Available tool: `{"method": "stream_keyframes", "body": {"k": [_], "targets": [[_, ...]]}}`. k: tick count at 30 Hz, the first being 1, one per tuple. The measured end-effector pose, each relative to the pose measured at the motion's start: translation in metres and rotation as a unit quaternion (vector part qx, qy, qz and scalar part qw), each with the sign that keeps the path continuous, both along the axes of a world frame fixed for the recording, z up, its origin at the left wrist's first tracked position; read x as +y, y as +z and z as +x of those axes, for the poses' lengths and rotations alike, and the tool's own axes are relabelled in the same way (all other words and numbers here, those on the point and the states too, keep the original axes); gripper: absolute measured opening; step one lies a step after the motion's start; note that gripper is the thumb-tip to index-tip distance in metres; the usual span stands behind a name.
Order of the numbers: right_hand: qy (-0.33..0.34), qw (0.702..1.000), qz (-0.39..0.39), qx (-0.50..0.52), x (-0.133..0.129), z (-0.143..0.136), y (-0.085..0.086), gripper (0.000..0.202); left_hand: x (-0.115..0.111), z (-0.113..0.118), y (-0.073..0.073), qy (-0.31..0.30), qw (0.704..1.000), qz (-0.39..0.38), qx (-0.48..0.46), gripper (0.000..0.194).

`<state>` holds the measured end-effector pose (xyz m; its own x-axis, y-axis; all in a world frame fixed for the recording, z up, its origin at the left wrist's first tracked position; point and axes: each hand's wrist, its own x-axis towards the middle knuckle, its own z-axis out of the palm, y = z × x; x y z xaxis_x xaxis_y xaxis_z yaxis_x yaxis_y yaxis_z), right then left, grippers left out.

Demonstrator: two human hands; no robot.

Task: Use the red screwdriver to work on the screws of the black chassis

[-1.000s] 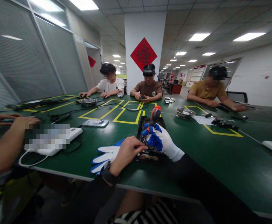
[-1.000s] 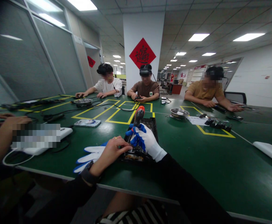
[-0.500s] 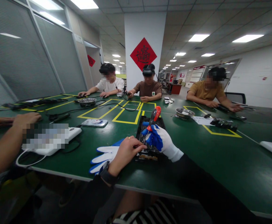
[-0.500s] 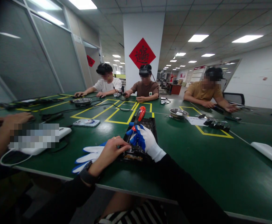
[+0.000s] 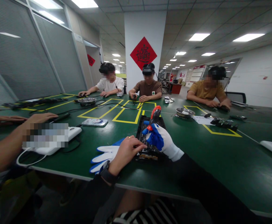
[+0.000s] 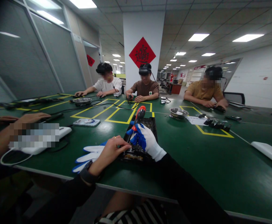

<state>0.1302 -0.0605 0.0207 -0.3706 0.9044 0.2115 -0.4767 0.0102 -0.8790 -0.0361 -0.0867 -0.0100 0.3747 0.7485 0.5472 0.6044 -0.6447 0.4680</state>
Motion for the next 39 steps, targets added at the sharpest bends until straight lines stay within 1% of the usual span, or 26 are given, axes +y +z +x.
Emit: {"method": "stream_keyframes", "body": {"k": [1, 3, 5, 10, 12, 13, 17, 18, 20, 25, 27, 30, 32, 34, 39], "targets": [[0.013, 1.000, -0.002, 0.003, 0.0011, 0.0007, -0.0007, 0.037, 0.0001, 0.0001, 0.0000, 0.000, 1.000, 0.000, 0.003, 0.023], [0.015, 1.000, 0.004, -0.004, 0.0022, 0.0015, -0.0022, 0.035, 0.0000, 0.0001, 0.0000, 0.000, 1.000, 0.000, 0.008, 0.023], [-0.007, 1.000, 0.012, -0.013, 0.0019, 0.0010, -0.0030, 0.034, -0.0003, 0.0000, 0.0000, 0.001, 1.000, -0.001, 0.011, 0.023], [-0.093, 0.995, 0.012, -0.045, -0.0031, -0.0024, -0.0003, 0.028, -0.0012, -0.0002, 0.0000, 0.006, 1.000, -0.002, 0.008, 0.024], [-0.111, 0.992, 0.012, -0.057, -0.0045, -0.0027, 0.0016, 0.028, -0.0011, -0.0001, -0.0003, 0.006, 1.000, -0.002, 0.005, 0.025], [-0.105, 0.993, 0.009, -0.053, -0.0045, -0.0024, 0.0022, 0.029, -0.0009, 0.0000, -0.0006, 0.006, 1.000, -0.003, 0.003, 0.025], [-0.029, 1.000, 0.000, -0.008, -0.0009, -0.0001, 0.0012, 0.037, -0.0003, -0.0001, -0.0016, 0.004, 1.000, -0.004, -0.005, 0.022], [-0.019, 1.000, 0.000, -0.005, 0.0001, 0.0003, 0.0003, 0.037, -0.0003, -0.0002, -0.0016, 0.003, 1.000, -0.005, -0.006, 0.021], [-0.030, 0.999, 0.002, -0.012, 0.0010, 0.0004, -0.0016, 0.034, -0.0006, -0.0004, -0.0013, 0.002, 1.000, -0.005, -0.003, 0.020], [-0.111, 0.992, 0.028, -0.046, -0.0025, -0.0013, -0.0027, 0.027, -0.0016, -0.0004, 0.0001, 0.014, 1.000, -0.005, 0.008, 0.024], [-0.101, 0.994, 0.024, -0.039, -0.0033, -0.0017, -0.0016, 0.028, -0.0015, -0.0003, 0.0001, 0.016, 1.000, -0.006, 0.011, 0.025], [-0.039, 0.999, 0.003, -0.006, -0.0026, -0.0013, 0.0001, 0.035, -0.0012, -0.0002, -0.0002, 0.016, 1.000, -0.006, 0.012, 0.024], [-0.017, 1.000, 0.000, 0.004, -0.0019, -0.0007, 0.0005, 0.036, -0.0012, -0.0002, -0.0003, 0.015, 1.000, -0.004, 0.011, 0.023], [-0.029, 1.000, 0.005, -0.001, -0.0012, -0.0003, 0.0000, 0.034, -0.0013, -0.0003, -0.0004, 0.014, 1.000, -0.003, 0.012, 0.023], [-0.084, 0.996, 0.015, -0.012, 0.0008, -0.0021, -0.0040, 0.027, -0.0010, -0.0003, -0.0008, 0.014, 1.000, 0.001, 0.019, 0.023]]}}
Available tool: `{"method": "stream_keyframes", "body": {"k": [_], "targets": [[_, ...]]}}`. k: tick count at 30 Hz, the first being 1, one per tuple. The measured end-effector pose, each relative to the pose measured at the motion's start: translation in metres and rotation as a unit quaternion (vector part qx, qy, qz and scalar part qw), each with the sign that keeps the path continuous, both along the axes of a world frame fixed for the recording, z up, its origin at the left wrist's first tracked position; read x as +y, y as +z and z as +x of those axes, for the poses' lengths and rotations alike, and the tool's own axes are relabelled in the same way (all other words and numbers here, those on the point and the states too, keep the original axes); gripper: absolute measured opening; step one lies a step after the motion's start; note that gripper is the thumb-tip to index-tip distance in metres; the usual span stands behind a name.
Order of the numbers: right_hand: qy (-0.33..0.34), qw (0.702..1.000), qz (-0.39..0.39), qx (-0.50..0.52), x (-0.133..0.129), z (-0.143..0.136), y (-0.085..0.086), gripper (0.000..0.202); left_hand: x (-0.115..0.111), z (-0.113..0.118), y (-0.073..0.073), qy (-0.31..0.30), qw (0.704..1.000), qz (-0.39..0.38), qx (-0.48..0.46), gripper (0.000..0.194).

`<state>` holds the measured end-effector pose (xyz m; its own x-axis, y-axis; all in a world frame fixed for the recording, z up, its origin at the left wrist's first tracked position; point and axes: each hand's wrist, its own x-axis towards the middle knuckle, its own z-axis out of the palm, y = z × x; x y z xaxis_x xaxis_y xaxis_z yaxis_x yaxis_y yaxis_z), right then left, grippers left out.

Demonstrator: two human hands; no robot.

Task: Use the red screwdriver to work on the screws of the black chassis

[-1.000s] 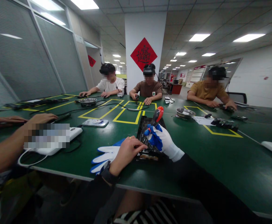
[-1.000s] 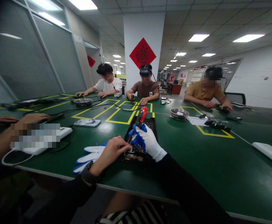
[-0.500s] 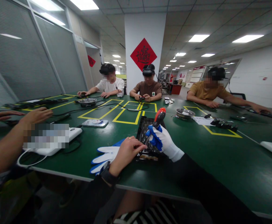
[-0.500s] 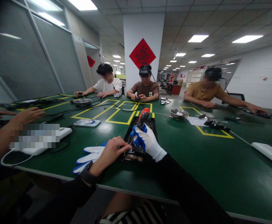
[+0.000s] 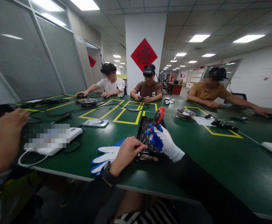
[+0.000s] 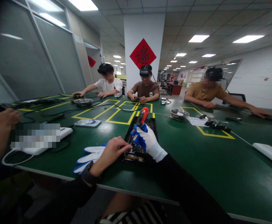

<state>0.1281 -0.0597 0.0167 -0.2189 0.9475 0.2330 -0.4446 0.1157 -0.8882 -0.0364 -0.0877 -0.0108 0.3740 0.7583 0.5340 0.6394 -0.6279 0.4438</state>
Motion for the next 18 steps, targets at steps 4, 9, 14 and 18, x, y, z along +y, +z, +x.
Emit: {"method": "stream_keyframes", "body": {"k": [4, 9, 14, 18], "targets": [[-0.004, 1.000, 0.015, -0.014, -0.001, 0.000, 0.002, 0.028, 0.000, 0.000, 0.001, 0.001, 1.000, 0.011, -0.002, 0.023], [-0.150, 0.987, 0.061, 0.004, -0.002, 0.009, 0.009, 0.033, -0.003, 0.000, 0.003, 0.011, 0.999, 0.032, -0.026, 0.025], [-0.290, 0.947, 0.099, -0.096, 0.003, 0.020, 0.009, 0.033, -0.005, 0.002, 0.005, 0.033, 0.997, 0.033, -0.060, 0.013], [-0.316, 0.930, 0.105, -0.157, 0.003, 0.021, 0.008, 0.032, -0.005, 0.003, 0.004, 0.070, 0.994, 0.003, -0.083, 0.005]]}}
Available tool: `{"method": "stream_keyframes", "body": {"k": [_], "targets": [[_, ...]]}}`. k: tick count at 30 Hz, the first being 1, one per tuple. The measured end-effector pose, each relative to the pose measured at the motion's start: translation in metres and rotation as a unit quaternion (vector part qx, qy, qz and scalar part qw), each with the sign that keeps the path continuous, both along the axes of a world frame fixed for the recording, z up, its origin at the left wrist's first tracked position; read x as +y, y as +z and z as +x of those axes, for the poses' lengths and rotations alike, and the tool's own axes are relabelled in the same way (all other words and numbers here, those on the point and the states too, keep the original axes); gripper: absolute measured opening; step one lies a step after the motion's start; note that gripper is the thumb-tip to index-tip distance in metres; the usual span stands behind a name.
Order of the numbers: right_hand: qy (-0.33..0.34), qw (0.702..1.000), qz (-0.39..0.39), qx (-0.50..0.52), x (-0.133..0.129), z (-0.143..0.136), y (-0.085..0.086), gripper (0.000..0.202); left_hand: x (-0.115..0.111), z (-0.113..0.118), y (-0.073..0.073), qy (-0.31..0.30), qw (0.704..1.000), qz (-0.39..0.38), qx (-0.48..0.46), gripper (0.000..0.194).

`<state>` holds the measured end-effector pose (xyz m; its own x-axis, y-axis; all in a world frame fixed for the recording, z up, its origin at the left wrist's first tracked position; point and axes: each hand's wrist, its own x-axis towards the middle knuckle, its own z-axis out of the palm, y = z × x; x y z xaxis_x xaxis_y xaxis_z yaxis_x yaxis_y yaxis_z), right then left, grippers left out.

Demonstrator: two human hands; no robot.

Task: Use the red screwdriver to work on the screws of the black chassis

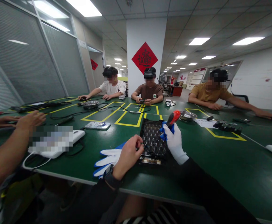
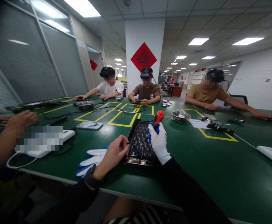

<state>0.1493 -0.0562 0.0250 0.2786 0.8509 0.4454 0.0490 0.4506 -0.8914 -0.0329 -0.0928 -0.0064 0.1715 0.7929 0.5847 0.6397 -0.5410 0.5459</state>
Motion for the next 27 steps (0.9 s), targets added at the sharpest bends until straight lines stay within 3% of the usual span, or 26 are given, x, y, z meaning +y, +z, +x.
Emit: {"method": "stream_keyframes", "body": {"k": [8, 19, 27], "targets": [[0.009, 0.998, -0.047, -0.033, 0.005, -0.001, -0.003, 0.036, 0.000, -0.001, -0.002, -0.010, 1.000, -0.005, 0.015, 0.008], [-0.020, 1.000, -0.007, 0.022, 0.000, 0.000, 0.000, 0.037, 0.001, 0.002, 0.001, 0.005, 1.000, 0.005, 0.027, 0.006], [-0.020, 0.999, -0.014, 0.023, -0.003, 0.001, 0.003, 0.035, 0.023, -0.003, 0.010, -0.011, 0.992, -0.047, 0.116, 0.011]]}}
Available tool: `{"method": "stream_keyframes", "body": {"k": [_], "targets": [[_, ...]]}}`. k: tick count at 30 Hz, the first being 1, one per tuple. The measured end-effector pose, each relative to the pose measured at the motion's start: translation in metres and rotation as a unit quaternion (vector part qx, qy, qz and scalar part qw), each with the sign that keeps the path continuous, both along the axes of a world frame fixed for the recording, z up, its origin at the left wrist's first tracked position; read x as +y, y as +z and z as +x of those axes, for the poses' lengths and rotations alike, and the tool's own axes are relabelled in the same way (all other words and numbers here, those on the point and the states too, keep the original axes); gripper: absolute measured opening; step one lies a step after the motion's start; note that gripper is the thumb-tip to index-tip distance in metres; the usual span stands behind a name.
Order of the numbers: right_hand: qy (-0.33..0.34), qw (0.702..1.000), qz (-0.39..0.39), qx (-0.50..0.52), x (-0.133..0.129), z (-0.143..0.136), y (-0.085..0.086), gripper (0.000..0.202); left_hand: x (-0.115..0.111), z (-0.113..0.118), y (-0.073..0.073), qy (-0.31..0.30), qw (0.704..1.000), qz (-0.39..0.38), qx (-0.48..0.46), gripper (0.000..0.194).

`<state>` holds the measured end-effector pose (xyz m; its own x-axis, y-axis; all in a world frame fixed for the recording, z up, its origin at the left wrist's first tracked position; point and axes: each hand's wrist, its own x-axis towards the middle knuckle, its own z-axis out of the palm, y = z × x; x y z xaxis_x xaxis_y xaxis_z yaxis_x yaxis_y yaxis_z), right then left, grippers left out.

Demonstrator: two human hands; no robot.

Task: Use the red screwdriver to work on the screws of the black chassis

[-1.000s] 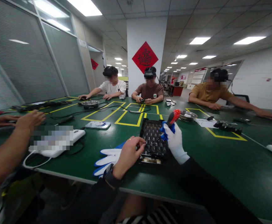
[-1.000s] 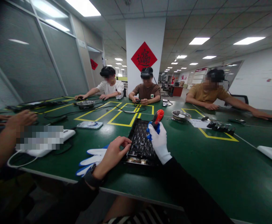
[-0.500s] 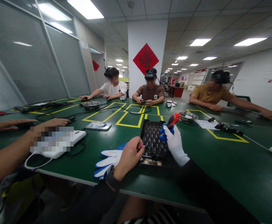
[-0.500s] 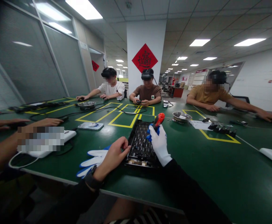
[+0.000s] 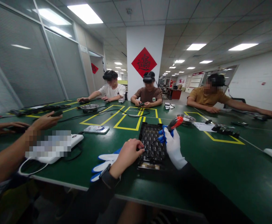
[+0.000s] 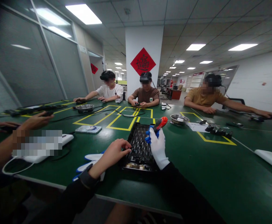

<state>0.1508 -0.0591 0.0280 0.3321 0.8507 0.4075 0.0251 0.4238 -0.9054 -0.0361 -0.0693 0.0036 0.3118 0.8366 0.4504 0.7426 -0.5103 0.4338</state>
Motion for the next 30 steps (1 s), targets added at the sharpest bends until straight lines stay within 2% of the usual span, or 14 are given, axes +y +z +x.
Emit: {"method": "stream_keyframes", "body": {"k": [5, 11, 18, 25, 30], "targets": [[-0.017, 1.000, 0.003, -0.007, -0.002, 0.000, 0.000, 0.035, 0.022, 0.013, 0.006, 0.005, 0.998, -0.009, 0.057, 0.019], [-0.015, 1.000, 0.023, 0.009, 0.000, 0.000, -0.003, 0.036, 0.043, 0.030, 0.000, 0.010, 0.996, -0.024, 0.082, 0.020], [-0.011, 0.999, 0.029, 0.014, 0.001, 0.000, -0.003, 0.036, 0.044, 0.035, -0.006, 0.039, 0.996, -0.026, 0.073, 0.014], [-0.005, 1.000, 0.023, 0.009, 0.001, 0.001, -0.003, 0.035, 0.043, 0.034, -0.006, 0.028, 0.999, -0.008, 0.042, 0.015], [-0.010, 0.999, 0.033, 0.013, 0.002, -0.001, -0.004, 0.037, 0.042, 0.034, -0.003, 0.040, 0.997, 0.013, 0.063, 0.012]]}}
